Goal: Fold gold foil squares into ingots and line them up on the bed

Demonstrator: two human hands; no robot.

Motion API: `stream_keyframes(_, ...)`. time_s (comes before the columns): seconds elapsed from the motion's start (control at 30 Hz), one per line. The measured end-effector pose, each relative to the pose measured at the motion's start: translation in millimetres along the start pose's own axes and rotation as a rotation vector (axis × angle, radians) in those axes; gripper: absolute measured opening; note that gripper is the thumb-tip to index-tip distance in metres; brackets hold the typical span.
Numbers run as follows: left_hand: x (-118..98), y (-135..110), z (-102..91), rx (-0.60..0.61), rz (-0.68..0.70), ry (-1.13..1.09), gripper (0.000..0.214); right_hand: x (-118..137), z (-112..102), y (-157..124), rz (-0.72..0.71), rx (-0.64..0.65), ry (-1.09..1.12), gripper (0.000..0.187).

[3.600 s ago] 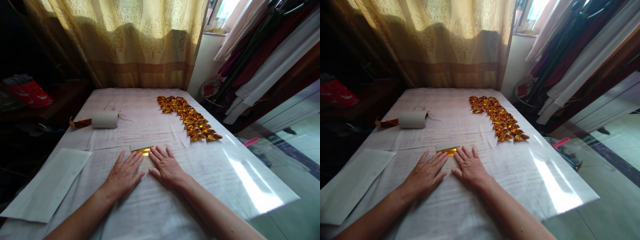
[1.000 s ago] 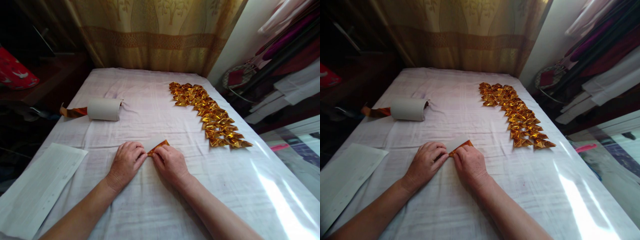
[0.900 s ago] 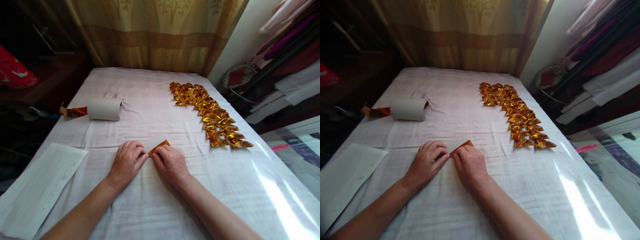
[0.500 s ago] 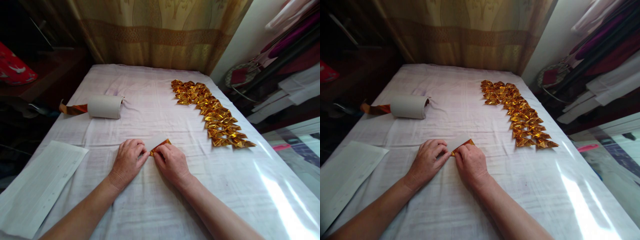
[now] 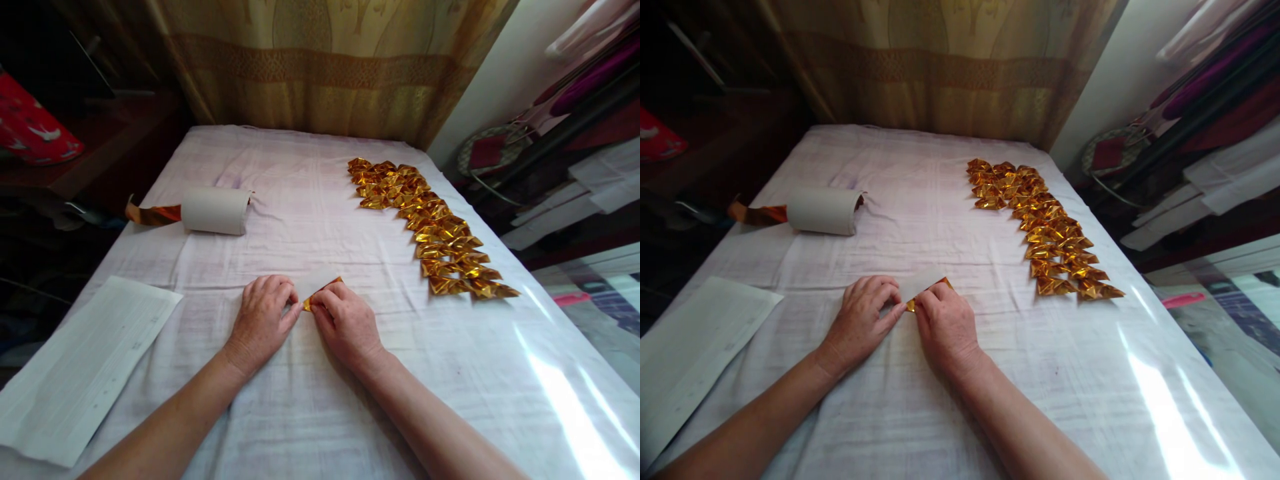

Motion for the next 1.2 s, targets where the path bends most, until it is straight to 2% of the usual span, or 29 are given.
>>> stream_keyframes(0.17, 0, 1, 0.3, 0.008, -0.02, -0.002, 0.008, 2, -1, 2, 0.029, 0.024, -0.035, 0.01)
stream_keyframes(0.3, 0, 0, -0.6, 0.004, -0.018, -0.004, 0.008, 2, 1, 5, 0.086, 0.075, -0.092, 0.018)
stream_keyframes(0.57, 0, 1, -0.3, 0.009, -0.022, -0.018, 0.006, -9, 6, 7, 0.087, 0.167, 0.121, 0.006)
stream_keyframes(0.7, 1, 1, -1.2, 0.004, -0.023, -0.035, 0.006, -13, 6, 7, 0.049, 0.163, 0.202, 0.013)
stream_keyframes(0.87, 3, 1, -0.7, 0.0, -0.019, -0.039, 0.007, -15, 10, 7, 0.053, 0.17, 0.202, 0.014)
stream_keyframes(1.1, -7, -1, 1.8, -0.07, -0.017, 0.103, 0.021, -14, 8, 8, 0.082, 0.167, 0.238, 0.012)
stream_keyframes(1.2, -8, 0, 3.2, -0.065, -0.033, 0.123, 0.018, -13, 6, 8, 0.072, 0.148, 0.249, 0.013)
Point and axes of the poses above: each hand's wrist, its own y-axis towards the middle knuckle, its own z-axis out of the palm, x = y × z, the point moved 9 cm from there along y, towards the middle knuckle, and after that the axes turned 14 degrees about -y, right-handed, at the moved point
